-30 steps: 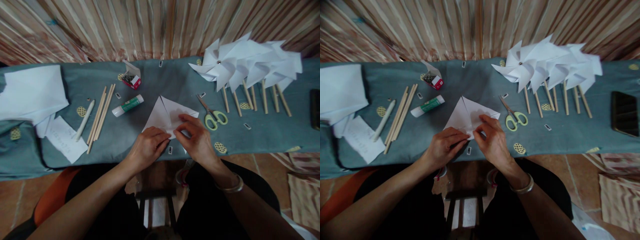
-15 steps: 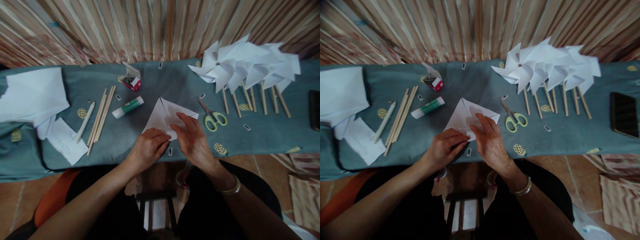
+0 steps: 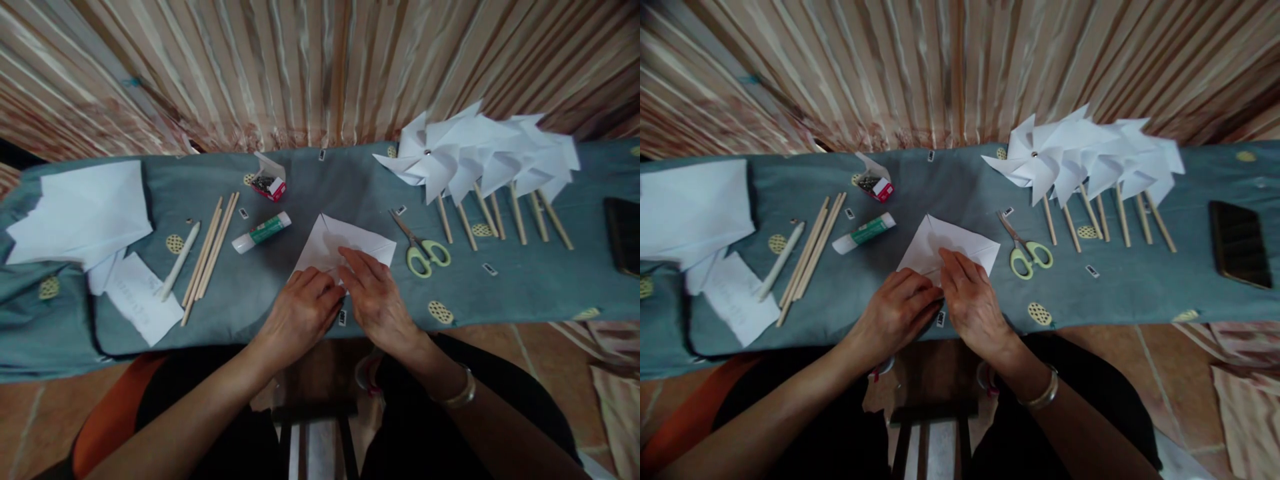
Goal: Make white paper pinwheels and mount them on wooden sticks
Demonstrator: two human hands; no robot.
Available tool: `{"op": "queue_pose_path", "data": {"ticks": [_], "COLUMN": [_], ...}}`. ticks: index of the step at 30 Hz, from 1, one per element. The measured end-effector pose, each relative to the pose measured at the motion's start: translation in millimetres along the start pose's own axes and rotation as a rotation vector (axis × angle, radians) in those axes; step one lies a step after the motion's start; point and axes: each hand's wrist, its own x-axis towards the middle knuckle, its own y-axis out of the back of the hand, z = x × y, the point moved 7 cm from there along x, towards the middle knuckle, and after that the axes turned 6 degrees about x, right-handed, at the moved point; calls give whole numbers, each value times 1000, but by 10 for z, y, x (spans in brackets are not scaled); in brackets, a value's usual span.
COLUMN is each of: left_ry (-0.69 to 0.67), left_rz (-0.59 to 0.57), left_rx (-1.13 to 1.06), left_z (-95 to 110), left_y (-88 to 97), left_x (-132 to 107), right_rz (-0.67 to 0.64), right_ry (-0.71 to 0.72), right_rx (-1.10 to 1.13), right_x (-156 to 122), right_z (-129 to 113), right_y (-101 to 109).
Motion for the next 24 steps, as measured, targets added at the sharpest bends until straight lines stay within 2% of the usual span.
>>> {"op": "queue_pose_path", "data": {"ticks": [6,8,11,15,18,22,24], "left_ry": [-27,-38,-52,-82,-83,-6,6], "left_rz": [7,5,0,-12,-9,35,65], "left_rx": [60,76,96,127,177,237,225], "left_z": [10,14,30,17,-118,-393,-420], "left_y": [-2,-12,-17,14,78,196,243], "left_x": [5,2,1,-1,-17,-53,-66], "right_rz": [2,26,140,170,171,158,149], "right_ry": [19,-31,-99,-184,-228,-230,-213], "right_rx": [-19,24,112,103,110,100,86], "right_x": [1,2,27,72,40,-71,-112], "right_z": [-32,51,249,498,559,501,462], "right_y": [38,108,250,315,367,445,463]}}
